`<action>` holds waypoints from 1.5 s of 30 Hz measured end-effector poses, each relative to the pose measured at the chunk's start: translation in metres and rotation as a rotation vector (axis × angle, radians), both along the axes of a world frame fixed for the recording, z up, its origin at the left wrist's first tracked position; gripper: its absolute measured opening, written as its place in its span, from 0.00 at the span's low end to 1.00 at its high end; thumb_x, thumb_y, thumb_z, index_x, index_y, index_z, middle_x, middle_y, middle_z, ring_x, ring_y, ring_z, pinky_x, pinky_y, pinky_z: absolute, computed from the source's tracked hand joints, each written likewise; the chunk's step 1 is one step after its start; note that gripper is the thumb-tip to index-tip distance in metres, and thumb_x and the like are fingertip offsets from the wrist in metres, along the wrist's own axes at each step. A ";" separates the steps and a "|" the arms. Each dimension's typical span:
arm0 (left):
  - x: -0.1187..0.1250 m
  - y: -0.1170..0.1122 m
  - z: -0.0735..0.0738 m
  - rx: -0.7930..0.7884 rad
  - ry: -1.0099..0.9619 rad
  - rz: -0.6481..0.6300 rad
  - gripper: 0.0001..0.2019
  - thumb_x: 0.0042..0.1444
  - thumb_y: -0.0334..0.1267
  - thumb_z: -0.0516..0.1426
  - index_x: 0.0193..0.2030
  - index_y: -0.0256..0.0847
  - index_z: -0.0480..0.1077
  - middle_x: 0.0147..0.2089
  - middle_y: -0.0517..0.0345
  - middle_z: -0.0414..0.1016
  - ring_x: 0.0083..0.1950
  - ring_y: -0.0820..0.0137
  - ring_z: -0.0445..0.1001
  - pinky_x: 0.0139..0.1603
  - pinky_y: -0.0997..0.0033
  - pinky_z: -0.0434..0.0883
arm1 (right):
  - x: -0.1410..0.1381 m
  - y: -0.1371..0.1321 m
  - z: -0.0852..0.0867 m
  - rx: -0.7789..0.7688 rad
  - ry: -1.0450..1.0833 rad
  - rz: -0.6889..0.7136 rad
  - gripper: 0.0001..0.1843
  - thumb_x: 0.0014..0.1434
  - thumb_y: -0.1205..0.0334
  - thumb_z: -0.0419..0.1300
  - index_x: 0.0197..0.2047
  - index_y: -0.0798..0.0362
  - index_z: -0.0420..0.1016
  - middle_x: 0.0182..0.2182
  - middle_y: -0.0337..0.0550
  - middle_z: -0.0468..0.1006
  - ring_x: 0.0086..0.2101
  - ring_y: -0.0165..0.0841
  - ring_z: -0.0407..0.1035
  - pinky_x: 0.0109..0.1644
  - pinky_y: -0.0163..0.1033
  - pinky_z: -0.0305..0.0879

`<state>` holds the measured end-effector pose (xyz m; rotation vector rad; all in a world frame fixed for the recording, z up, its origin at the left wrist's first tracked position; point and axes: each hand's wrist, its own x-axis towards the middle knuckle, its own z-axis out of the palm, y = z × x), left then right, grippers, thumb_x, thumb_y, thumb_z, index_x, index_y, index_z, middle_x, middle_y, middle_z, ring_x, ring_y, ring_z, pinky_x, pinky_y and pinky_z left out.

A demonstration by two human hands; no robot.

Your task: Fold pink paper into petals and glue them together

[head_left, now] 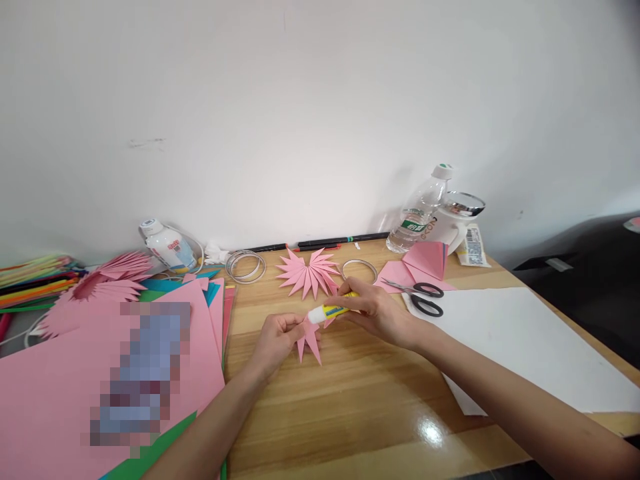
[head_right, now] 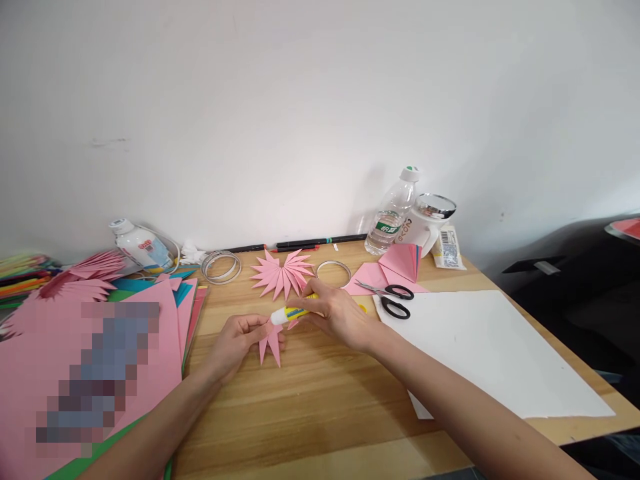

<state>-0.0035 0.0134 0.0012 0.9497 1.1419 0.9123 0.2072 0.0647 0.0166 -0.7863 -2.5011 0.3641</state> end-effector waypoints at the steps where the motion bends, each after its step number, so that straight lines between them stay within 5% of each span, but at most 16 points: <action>1: 0.000 0.000 0.000 -0.006 -0.004 -0.001 0.17 0.38 0.48 0.65 0.28 0.34 0.76 0.27 0.50 0.78 0.27 0.64 0.76 0.31 0.67 0.72 | 0.000 0.000 0.000 0.005 0.002 -0.014 0.15 0.60 0.64 0.53 0.51 0.45 0.71 0.38 0.46 0.69 0.28 0.30 0.65 0.29 0.34 0.60; 7: 0.001 0.000 0.001 0.005 0.015 -0.010 0.17 0.39 0.49 0.64 0.27 0.34 0.76 0.25 0.50 0.78 0.26 0.65 0.75 0.31 0.68 0.71 | 0.002 0.000 0.004 -0.040 -0.041 0.089 0.17 0.60 0.66 0.54 0.52 0.45 0.70 0.37 0.45 0.68 0.31 0.30 0.66 0.31 0.33 0.60; 23: -0.002 0.003 0.001 0.041 0.072 -0.057 0.16 0.43 0.48 0.62 0.28 0.34 0.76 0.26 0.52 0.78 0.27 0.66 0.75 0.30 0.71 0.70 | 0.003 -0.003 0.012 -0.014 -0.077 0.069 0.18 0.58 0.69 0.55 0.51 0.44 0.71 0.38 0.45 0.70 0.31 0.30 0.66 0.29 0.32 0.58; 26: -0.007 0.006 0.000 0.148 0.162 0.061 0.13 0.46 0.45 0.60 0.30 0.34 0.76 0.28 0.52 0.78 0.28 0.68 0.75 0.28 0.75 0.69 | 0.011 -0.006 0.012 -0.100 0.053 0.049 0.15 0.59 0.65 0.54 0.50 0.46 0.72 0.37 0.45 0.70 0.30 0.30 0.66 0.30 0.33 0.60; 29: -0.011 0.007 -0.001 0.222 0.227 0.148 0.13 0.49 0.43 0.59 0.35 0.34 0.75 0.32 0.51 0.79 0.31 0.67 0.76 0.28 0.75 0.68 | 0.021 -0.009 0.007 -0.181 0.277 -0.132 0.15 0.58 0.58 0.56 0.49 0.48 0.72 0.33 0.44 0.71 0.30 0.31 0.66 0.32 0.35 0.62; 35: -0.008 0.005 -0.002 0.228 0.191 0.157 0.16 0.51 0.45 0.57 0.40 0.33 0.72 0.34 0.50 0.78 0.30 0.66 0.76 0.31 0.71 0.71 | 0.025 -0.018 -0.003 -0.432 0.391 -0.293 0.17 0.56 0.53 0.57 0.46 0.51 0.73 0.37 0.43 0.76 0.38 0.36 0.69 0.40 0.37 0.63; 39: -0.006 0.003 0.002 0.258 0.230 0.152 0.16 0.51 0.45 0.57 0.40 0.34 0.72 0.32 0.52 0.78 0.30 0.67 0.75 0.30 0.72 0.70 | 0.017 -0.026 -0.007 -0.599 0.422 -0.351 0.20 0.57 0.49 0.54 0.45 0.53 0.73 0.29 0.40 0.75 0.31 0.33 0.68 0.34 0.35 0.61; 45: -0.004 -0.001 0.009 0.775 0.580 0.303 0.08 0.51 0.39 0.58 0.35 0.39 0.76 0.32 0.56 0.74 0.32 0.71 0.71 0.32 0.74 0.68 | -0.002 -0.041 -0.012 -0.874 0.668 -0.369 0.19 0.58 0.45 0.52 0.30 0.54 0.69 0.21 0.35 0.64 0.21 0.25 0.56 0.23 0.31 0.52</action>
